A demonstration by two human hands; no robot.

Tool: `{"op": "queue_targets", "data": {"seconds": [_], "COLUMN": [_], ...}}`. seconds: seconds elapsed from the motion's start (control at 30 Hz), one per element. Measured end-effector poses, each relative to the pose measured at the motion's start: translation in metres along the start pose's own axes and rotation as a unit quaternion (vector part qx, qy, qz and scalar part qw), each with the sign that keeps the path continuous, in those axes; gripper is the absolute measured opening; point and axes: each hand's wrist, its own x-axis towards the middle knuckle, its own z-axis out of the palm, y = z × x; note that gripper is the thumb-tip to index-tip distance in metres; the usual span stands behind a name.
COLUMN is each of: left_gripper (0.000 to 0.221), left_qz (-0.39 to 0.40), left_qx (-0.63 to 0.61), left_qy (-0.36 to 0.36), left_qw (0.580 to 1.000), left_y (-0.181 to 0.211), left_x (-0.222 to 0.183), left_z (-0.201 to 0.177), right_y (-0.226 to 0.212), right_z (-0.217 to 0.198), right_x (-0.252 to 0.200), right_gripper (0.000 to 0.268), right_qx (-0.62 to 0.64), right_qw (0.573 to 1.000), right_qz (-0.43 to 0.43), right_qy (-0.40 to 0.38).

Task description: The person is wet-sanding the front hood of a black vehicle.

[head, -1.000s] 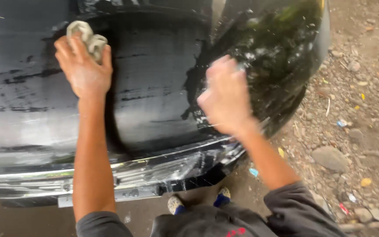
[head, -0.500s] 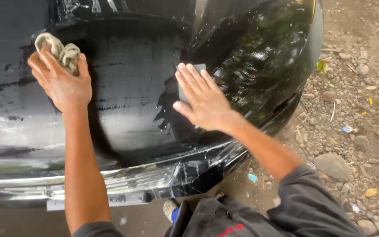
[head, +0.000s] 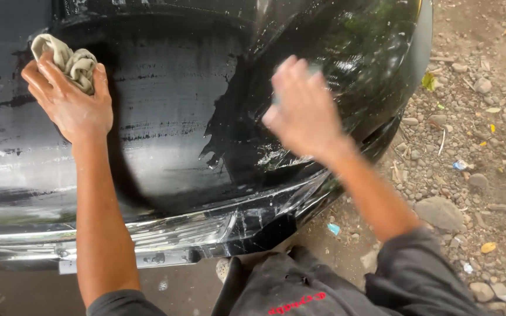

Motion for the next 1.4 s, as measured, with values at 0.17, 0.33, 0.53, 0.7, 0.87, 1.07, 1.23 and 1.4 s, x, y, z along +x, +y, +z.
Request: {"op": "queue_targets", "data": {"seconds": [0.17, 0.33, 0.53, 0.7, 0.87, 1.07, 1.23, 1.4], "left_gripper": [0.065, 0.075, 0.078, 0.063, 0.067, 0.069, 0.069, 0.057], "left_qz": [0.002, 0.022, 0.030, 0.022, 0.039, 0.053, 0.064, 0.069], "left_qx": [0.020, 0.011, 0.001, 0.041, -0.005, -0.009, 0.017, -0.016], "left_qy": [0.024, 0.048, 0.062, 0.057, 0.019, 0.015, 0.030, 0.019], "left_qw": [1.000, 0.999, 0.998, 0.997, 0.999, 0.998, 0.997, 0.997], "left_y": [0.009, 0.000, -0.013, -0.008, -0.008, -0.015, -0.016, -0.025], "left_x": [0.008, -0.003, -0.007, 0.001, -0.008, -0.012, 0.000, -0.010], "left_z": [-0.003, 0.004, 0.015, 0.020, 0.004, 0.004, 0.010, 0.020], "right_y": [0.074, -0.072, 0.033, -0.048, -0.098, -0.004, -0.085, 0.091], "right_z": [-0.018, -0.013, 0.003, -0.014, 0.013, 0.025, 0.035, 0.085], "right_x": [0.031, -0.035, -0.020, -0.022, -0.084, -0.075, -0.095, -0.092], "right_gripper": [0.063, 0.074, 0.073, 0.067, 0.082, 0.079, 0.069, 0.085], "right_qx": [0.161, 0.112, 0.038, 0.033, 0.025, 0.231, 0.103, 0.218], "right_qw": [0.946, 0.984, 0.985, 0.954, 0.954, 0.881, 0.926, 0.889], "right_qz": [0.269, 0.138, 0.143, 0.297, 0.253, 0.414, 0.362, 0.403], "right_qy": [-0.083, -0.030, -0.088, -0.037, -0.158, -0.011, 0.007, 0.033]}}
